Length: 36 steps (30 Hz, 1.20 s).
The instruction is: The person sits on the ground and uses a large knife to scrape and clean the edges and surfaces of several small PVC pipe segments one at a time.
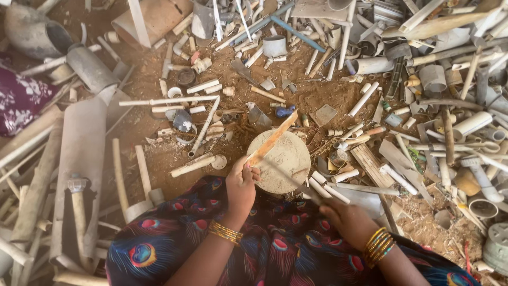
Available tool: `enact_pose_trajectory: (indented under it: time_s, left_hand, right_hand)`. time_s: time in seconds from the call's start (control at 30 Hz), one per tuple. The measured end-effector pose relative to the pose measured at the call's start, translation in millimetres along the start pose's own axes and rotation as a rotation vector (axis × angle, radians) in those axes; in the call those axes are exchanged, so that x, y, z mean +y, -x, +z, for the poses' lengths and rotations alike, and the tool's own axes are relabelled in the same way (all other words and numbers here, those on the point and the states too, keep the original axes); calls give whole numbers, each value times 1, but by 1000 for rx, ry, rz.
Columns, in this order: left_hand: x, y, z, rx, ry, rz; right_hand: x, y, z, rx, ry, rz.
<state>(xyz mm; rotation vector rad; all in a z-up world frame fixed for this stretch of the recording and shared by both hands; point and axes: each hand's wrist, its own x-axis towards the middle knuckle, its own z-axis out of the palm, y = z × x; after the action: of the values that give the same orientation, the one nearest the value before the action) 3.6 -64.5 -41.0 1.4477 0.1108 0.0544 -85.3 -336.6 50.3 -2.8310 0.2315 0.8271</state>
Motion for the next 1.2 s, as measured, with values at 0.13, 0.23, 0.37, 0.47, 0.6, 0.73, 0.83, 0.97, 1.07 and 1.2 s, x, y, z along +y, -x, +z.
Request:
enact_pose_trajectory:
  time_s: [0.13,0.23,0.37,0.47,0.6,0.73,0.83,0.97,1.07,1.2]
  left_hand:
    - [-1,-7,2,-31,61,-84]
    - [-2,-10,5,-55,50,-86]
    - [-5,-10,5,-64,49,-83]
    - [-6,-13,4,-79,44,-79]
    - [-7,-15,6,-74,13,-102]
    - [-5,-12,9,-83,53,-97]
    - [-2,-8,9,-79,15,-60]
    - [4,-7,8,-97,41,-52]
    - [8,-6,6,-90,-23,-9]
    - [13,-3,8,-90,-61,5]
  right_hand:
    - [7,-2,1,156,-75,-118]
    - [10,-3,-5,169,-90,-66]
    - [7,0,-16,-10,-57,-155]
    - [5,5,-18,26,-140,-83]
    - [7,4,-20,70,-89,-52]
    - [11,2,-16,39,-122,-86]
    - [11,4,-11,10,-41,21]
    - [8,3,-14,-89,-205,-133]
    - [4,8,-15,-3,-74,1]
    - [1,15,-20,44,-149,-85]
